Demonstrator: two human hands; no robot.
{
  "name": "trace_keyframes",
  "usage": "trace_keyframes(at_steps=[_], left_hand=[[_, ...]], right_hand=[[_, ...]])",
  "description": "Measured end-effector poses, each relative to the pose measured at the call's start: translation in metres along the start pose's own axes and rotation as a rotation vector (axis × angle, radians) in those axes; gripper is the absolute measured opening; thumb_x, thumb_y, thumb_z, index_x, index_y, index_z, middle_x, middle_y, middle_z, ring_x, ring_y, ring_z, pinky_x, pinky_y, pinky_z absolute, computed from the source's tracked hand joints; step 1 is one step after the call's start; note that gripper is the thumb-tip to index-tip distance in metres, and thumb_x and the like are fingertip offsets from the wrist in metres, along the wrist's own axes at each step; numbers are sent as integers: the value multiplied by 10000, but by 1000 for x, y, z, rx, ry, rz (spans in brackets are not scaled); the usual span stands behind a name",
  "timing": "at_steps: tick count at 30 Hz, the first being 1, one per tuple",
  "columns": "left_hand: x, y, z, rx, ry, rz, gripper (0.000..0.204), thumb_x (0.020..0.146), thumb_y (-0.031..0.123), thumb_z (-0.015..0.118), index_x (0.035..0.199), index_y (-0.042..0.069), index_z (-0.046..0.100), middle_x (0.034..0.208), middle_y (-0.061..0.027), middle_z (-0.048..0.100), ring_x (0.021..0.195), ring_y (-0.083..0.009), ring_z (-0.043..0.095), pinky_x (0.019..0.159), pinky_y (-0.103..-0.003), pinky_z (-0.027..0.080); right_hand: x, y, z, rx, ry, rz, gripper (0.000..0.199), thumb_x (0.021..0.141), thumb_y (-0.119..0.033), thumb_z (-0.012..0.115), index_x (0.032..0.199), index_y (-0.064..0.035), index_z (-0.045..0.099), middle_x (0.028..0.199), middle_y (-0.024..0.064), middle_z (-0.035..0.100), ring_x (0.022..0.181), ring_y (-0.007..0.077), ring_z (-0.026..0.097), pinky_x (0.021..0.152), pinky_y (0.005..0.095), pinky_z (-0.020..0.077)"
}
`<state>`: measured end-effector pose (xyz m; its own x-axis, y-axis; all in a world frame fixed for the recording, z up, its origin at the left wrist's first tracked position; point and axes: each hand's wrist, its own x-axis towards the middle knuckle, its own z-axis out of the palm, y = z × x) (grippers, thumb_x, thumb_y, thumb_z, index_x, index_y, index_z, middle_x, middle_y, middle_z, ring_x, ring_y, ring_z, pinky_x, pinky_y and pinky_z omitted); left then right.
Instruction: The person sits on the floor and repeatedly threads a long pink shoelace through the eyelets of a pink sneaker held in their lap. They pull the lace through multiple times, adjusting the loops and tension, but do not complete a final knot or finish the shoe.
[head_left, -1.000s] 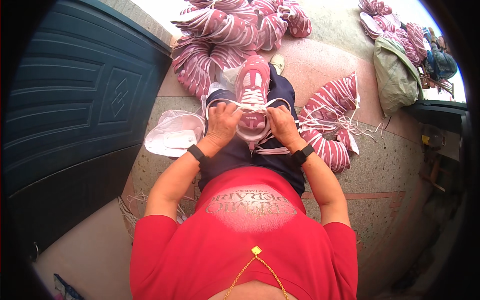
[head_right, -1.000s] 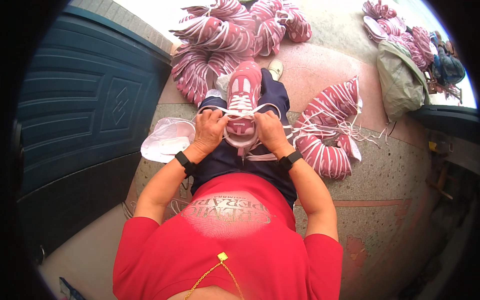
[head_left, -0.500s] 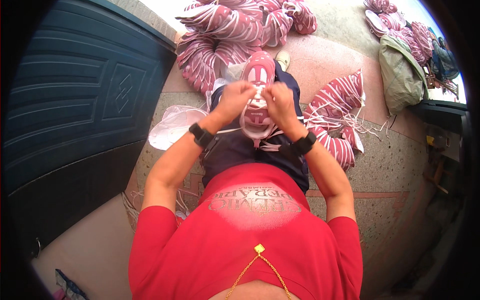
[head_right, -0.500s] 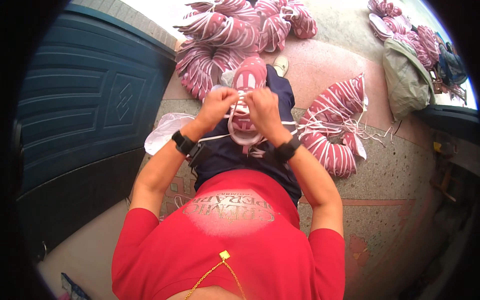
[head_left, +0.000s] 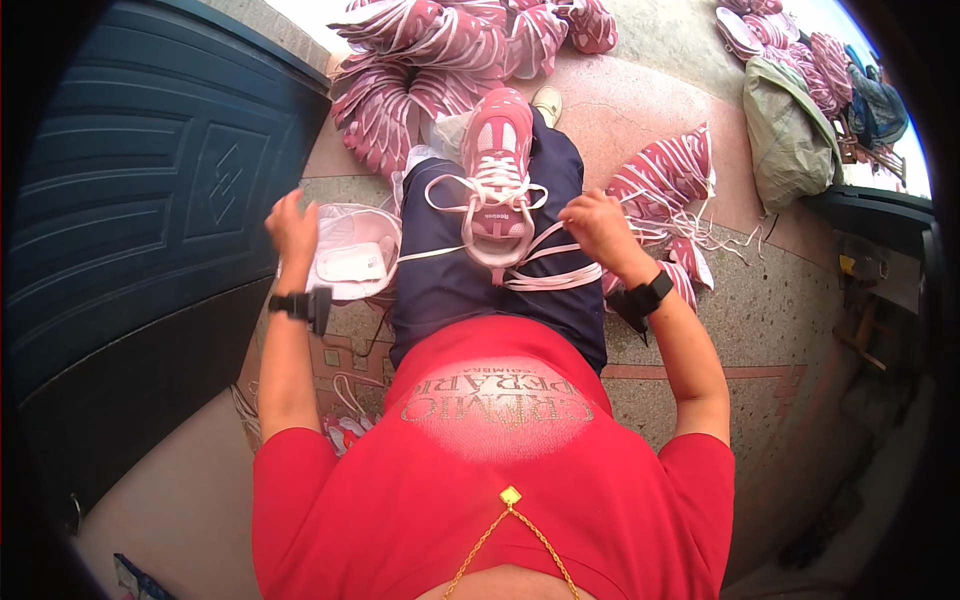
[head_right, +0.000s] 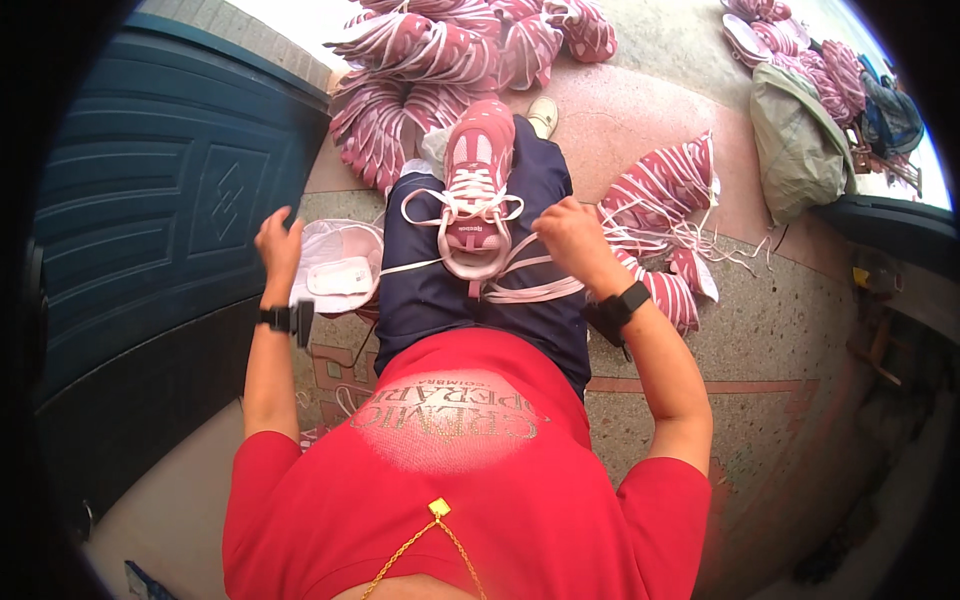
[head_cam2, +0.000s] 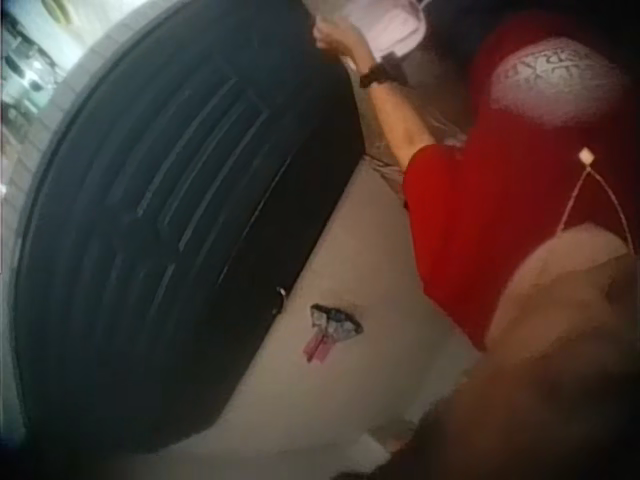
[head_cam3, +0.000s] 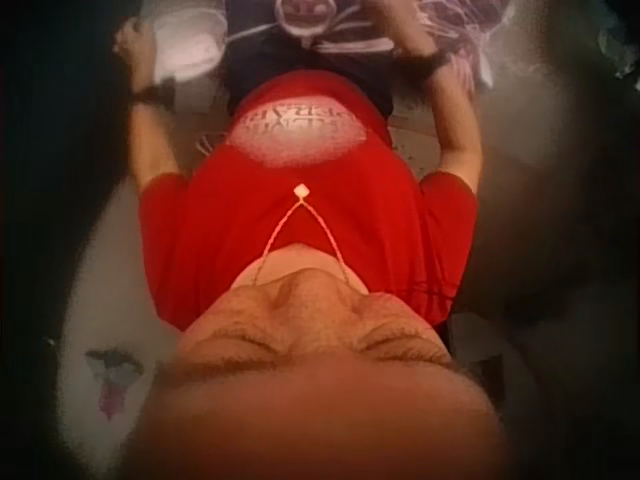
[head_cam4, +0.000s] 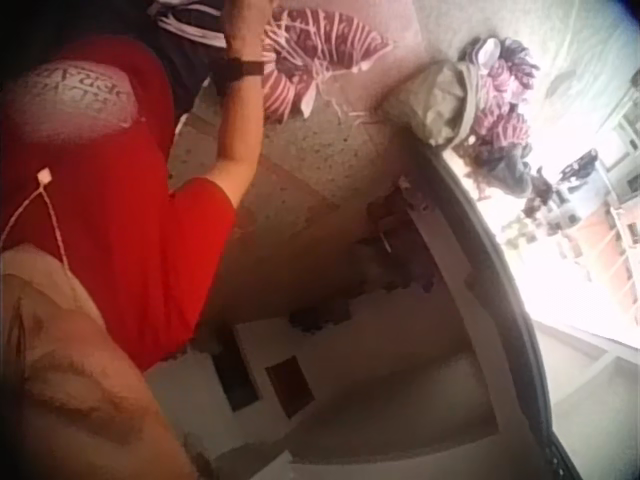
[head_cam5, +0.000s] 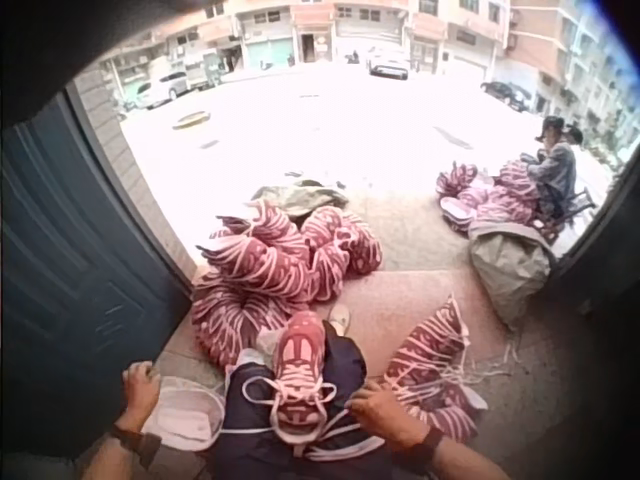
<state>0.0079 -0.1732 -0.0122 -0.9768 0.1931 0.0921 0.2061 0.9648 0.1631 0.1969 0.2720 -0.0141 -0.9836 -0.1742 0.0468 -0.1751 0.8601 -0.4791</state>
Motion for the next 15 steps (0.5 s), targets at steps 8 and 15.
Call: trace_keyframes(at_steps=[8, 15], left_hand=[[-111, -80, 8, -138, -28, -531, 577, 758, 237, 723, 1233, 3, 491, 1224, -259, 478, 1095, -363, 503, 933, -431, 409], [-104, -76, 21, -916, -143, -976, 246, 879, 208, 587, 1053, 44, 531, 731, -67, 595, 453, -147, 535, 348, -252, 379]], right_hand=[[14, -23, 27, -390, -308, -197, 81, 780, -126, 556, 818, -109, 626, 824, 50, 572, 915, 209, 531, 821, 351, 383], [13, -28, -103, 651, 415, 287, 125, 919, -55, 486, 1025, -29, 549, 788, 40, 548, 717, 139, 524, 705, 295, 463]])
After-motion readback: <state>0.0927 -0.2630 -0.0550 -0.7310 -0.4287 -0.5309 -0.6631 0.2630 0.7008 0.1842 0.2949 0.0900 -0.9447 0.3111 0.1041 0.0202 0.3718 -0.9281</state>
